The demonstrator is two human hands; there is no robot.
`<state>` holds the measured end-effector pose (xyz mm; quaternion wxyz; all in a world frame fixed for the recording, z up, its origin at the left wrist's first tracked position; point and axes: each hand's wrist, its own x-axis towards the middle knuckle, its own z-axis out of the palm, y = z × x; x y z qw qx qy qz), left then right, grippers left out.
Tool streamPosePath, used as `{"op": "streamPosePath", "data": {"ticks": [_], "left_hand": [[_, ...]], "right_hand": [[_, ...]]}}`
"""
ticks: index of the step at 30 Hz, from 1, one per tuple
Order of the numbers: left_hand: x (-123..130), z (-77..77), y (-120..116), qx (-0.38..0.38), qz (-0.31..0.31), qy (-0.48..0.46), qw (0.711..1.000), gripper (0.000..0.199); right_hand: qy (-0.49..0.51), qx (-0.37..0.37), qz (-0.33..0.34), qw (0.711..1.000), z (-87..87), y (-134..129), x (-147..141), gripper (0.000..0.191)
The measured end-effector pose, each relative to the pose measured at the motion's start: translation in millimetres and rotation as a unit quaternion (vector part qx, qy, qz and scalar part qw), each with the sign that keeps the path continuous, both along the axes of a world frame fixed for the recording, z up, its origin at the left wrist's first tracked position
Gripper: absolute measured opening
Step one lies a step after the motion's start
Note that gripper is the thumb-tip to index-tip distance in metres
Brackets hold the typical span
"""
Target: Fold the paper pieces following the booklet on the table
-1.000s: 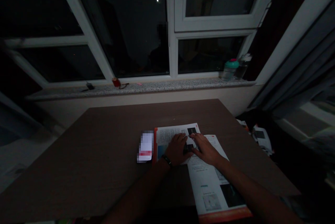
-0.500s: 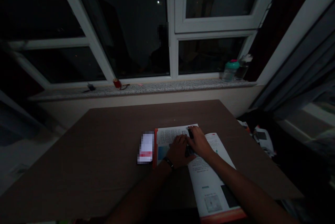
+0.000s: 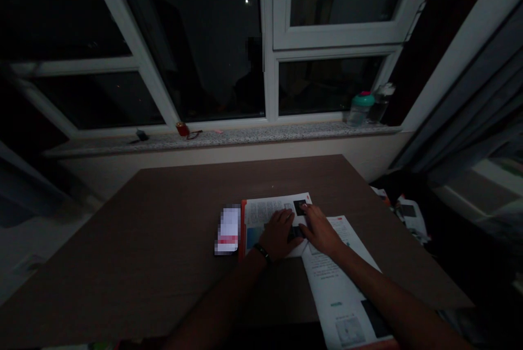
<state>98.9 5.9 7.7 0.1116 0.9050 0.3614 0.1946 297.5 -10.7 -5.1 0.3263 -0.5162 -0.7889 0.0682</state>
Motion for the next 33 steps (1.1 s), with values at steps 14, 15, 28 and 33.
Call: {"op": "streamPosePath", "data": {"ticks": [14, 15, 28, 33], "left_hand": [[18, 5.2, -6, 0.009, 0.004, -0.013, 1.000, 0.073], [21, 4.2, -7, 0.006, 0.001, -0.016, 1.000, 0.075], [26, -2.1, -12, 0.019, 0.014, -0.001, 1.000, 0.078], [25, -6.8, -10, 0.020, 0.007, -0.003, 1.000, 0.084]], "right_hand": [[0.028, -0.018, 0.014, 0.999, 0.3, -4, 7, 0.052], [0.035, -0.017, 0.013, 0.999, 1.0, -3, 7, 0.051], [0.077, 0.012, -0.029, 0.996, 15.8, 12, -1, 0.039], [0.090, 0.005, -0.020, 0.996, 2.4, 7, 5, 0.039]]}}
